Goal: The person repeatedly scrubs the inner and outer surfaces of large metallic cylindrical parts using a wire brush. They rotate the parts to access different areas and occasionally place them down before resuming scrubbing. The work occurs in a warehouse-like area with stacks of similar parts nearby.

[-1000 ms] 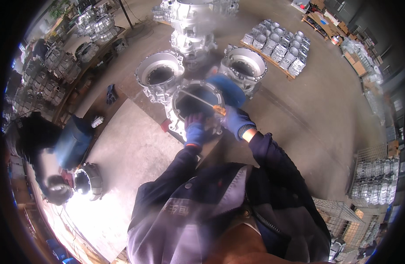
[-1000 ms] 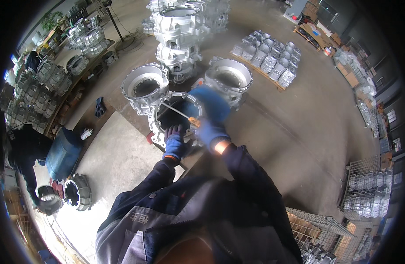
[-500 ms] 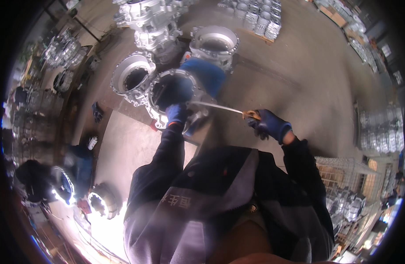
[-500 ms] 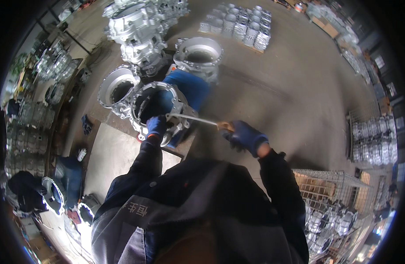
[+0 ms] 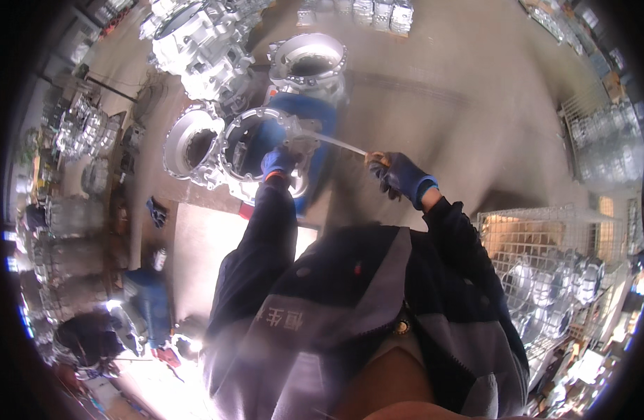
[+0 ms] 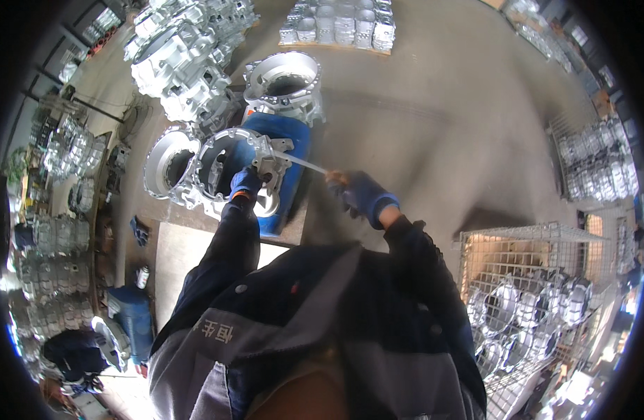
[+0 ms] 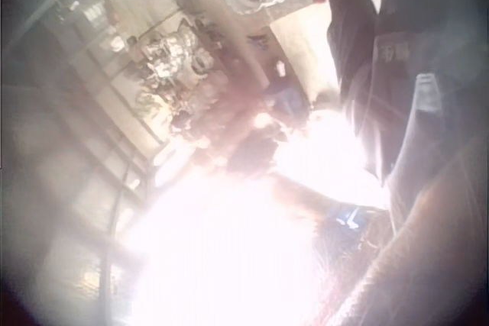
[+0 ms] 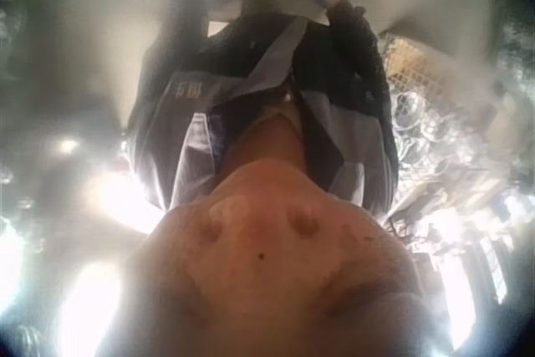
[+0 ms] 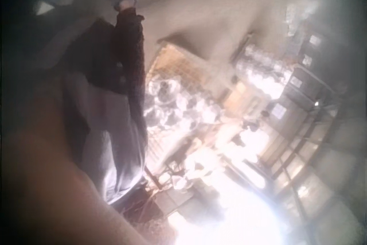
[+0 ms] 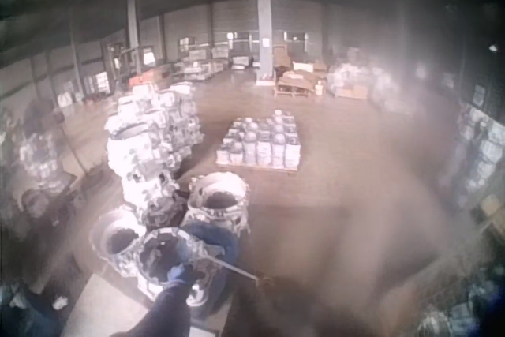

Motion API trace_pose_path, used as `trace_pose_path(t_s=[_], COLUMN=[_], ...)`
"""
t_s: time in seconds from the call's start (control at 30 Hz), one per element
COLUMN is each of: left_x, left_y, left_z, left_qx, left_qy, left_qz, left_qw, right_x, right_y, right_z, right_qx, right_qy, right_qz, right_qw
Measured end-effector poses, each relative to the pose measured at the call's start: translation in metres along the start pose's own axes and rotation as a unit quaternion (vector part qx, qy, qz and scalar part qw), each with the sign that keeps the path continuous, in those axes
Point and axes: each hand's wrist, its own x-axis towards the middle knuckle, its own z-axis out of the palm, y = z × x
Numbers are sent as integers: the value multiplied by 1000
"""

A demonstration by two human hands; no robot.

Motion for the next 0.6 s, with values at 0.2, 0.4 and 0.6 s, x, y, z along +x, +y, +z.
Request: trace_pose_path(t_s=[0.2,0.4,0.6], left_x=[-2,3,6], left_y=[-11,-43,-61], left_z=[15,39,38], left_qx=[-51,-138,-111], left_qy=[24,31,-20], left_qz=[15,70,104], left_qw=[998,987,988], right_x=[20,29,39], right_y=[25,43,70], right_z=[-1,3,13], right_qx=[97,137,86], right_qy=[-17,0,9], right_qz=[89,22,-89], right_qw=[991,990,992])
